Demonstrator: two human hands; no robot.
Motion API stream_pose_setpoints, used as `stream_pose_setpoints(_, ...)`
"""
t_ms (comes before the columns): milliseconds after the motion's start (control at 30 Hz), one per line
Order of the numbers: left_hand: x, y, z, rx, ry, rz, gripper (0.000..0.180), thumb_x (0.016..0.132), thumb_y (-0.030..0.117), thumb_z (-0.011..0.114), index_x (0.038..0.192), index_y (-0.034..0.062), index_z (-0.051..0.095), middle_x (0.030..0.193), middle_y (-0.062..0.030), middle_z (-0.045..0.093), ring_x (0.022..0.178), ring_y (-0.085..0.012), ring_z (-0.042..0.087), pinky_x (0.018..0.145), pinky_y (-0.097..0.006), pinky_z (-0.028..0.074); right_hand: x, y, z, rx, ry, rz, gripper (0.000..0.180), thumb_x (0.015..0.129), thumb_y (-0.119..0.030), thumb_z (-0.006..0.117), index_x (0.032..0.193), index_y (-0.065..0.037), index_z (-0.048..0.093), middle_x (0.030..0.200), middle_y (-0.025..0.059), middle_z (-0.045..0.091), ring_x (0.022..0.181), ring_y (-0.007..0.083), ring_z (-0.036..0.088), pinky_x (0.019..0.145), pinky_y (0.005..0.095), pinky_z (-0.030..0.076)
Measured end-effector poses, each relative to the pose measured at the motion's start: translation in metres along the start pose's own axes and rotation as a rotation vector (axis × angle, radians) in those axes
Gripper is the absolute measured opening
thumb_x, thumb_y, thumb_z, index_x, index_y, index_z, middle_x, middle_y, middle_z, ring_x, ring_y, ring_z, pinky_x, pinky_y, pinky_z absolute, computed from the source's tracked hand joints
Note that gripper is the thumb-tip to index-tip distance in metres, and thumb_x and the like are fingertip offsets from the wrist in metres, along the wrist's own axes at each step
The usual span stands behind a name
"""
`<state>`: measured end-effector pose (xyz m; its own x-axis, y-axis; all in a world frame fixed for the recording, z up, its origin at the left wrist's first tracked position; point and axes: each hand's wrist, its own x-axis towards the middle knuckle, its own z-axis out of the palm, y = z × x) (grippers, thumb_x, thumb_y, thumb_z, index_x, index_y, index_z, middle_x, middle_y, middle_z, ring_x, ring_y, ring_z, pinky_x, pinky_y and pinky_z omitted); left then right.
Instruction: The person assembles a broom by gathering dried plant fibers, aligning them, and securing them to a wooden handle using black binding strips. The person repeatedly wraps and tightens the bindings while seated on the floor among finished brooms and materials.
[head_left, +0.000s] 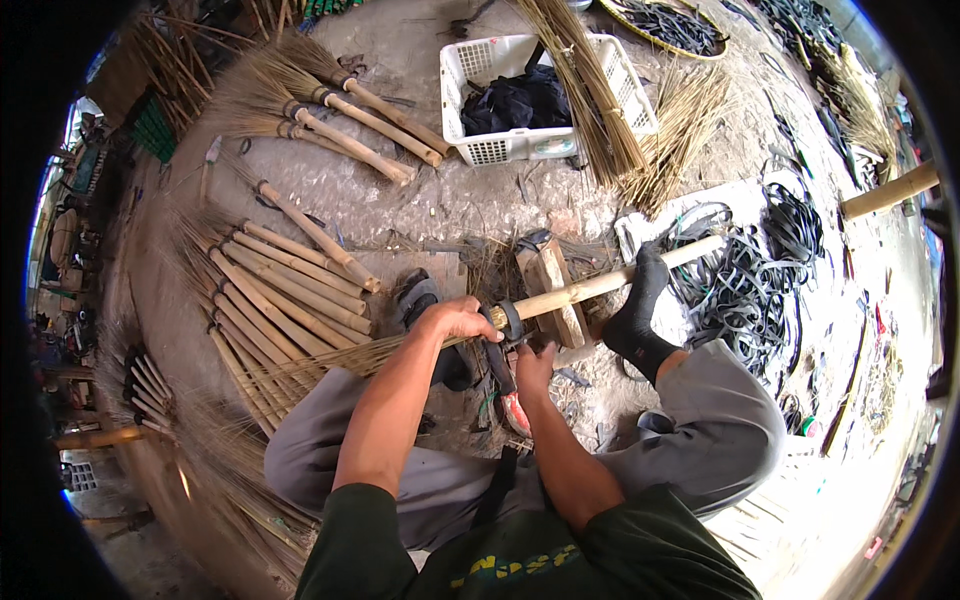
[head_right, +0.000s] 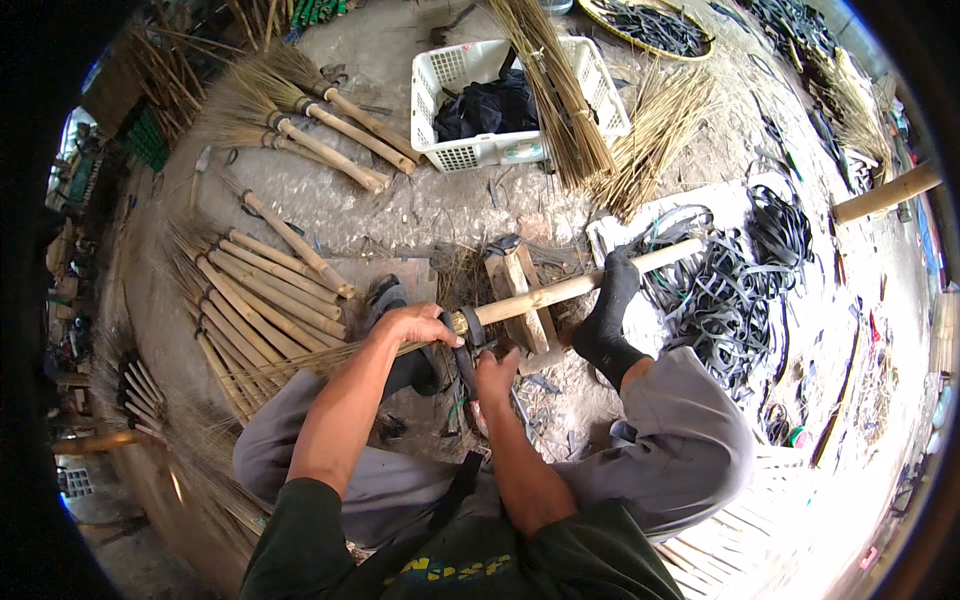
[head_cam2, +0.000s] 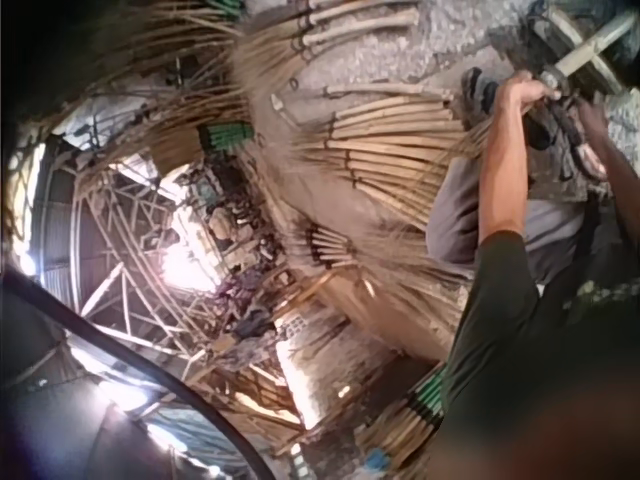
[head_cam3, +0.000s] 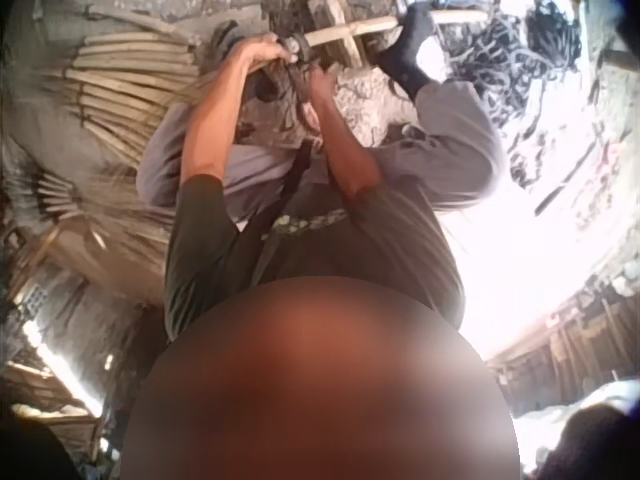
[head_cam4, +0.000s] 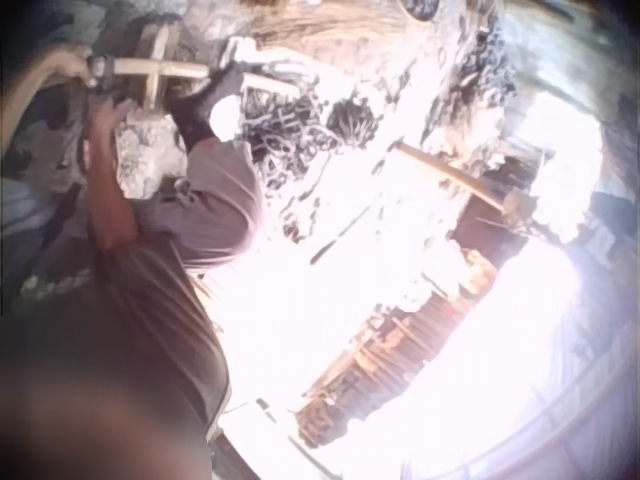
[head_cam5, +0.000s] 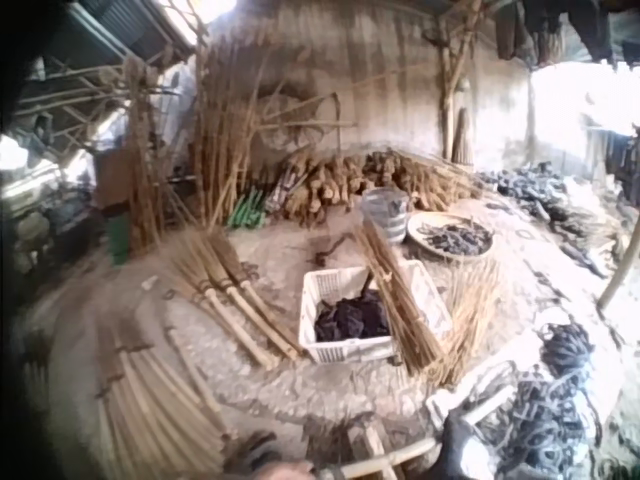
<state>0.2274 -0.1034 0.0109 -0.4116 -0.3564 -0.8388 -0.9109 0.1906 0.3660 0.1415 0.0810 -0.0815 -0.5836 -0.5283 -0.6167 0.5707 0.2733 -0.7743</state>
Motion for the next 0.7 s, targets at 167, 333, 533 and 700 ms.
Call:
stream_pose_setpoints(167,0.0,0.001,-0.003,-0.009,-0.036,0.027,0.063,0.067,0.051,0.089,0.099,-0.0012,0.073,0.091,-0.0117,0.072,0.086,-0.0247,0.066,0.079,-0.037,0.049,-0.002,-0.034,0.001,-0.464,-0.288,-0.328,0.067,0.083,-0.018,0.074,0.14,0.005,0.049,0.136,0.0262,0.057,0.113,0.044,0.062,0.108,0.0451,0.043)
stream_pose_setpoints(333,-0.008,0.006,-0.007,0.04,-0.058,0.022,0.062,0.065,0.05,0.09,0.097,-0.0012,0.074,0.089,-0.0099,0.074,0.081,-0.0215,0.068,0.072,-0.035,0.05,-0.015,-0.159,-0.013,-0.269,-0.658,0.007,0.053,0.102,-0.039,0.061,0.134,0.003,0.06,0.117,0.0169,0.071,0.104,0.0318,0.068,0.096,0.0432,0.05)
stream_pose_setpoints(533,-0.009,0.023,-0.012,0.176,-0.117,0.008,0.048,0.066,0.038,0.086,0.09,-0.0025,0.076,0.088,-0.0125,0.076,0.078,-0.0237,0.071,0.071,-0.039,0.054,-0.043,-0.11,0.006,-0.045,-0.173,0.231,0.023,0.104,-0.023,0.048,0.107,-0.004,0.062,0.096,0.0089,0.071,0.084,0.0168,0.064,0.075,0.035,0.051)
stream_pose_setpoints(700,-0.007,0.019,-0.011,0.122,-0.135,0.008,0.037,0.063,0.027,0.085,0.085,-0.0018,0.076,0.081,-0.011,0.076,0.072,-0.0219,0.072,0.066,-0.038,0.056,-0.012,-0.004,0.018,0.033,-0.438,-0.184,0.026,0.094,-0.001,0.049,0.117,0.002,0.059,0.114,0.0083,0.062,0.106,0.0239,0.06,0.087,0.0372,0.049)
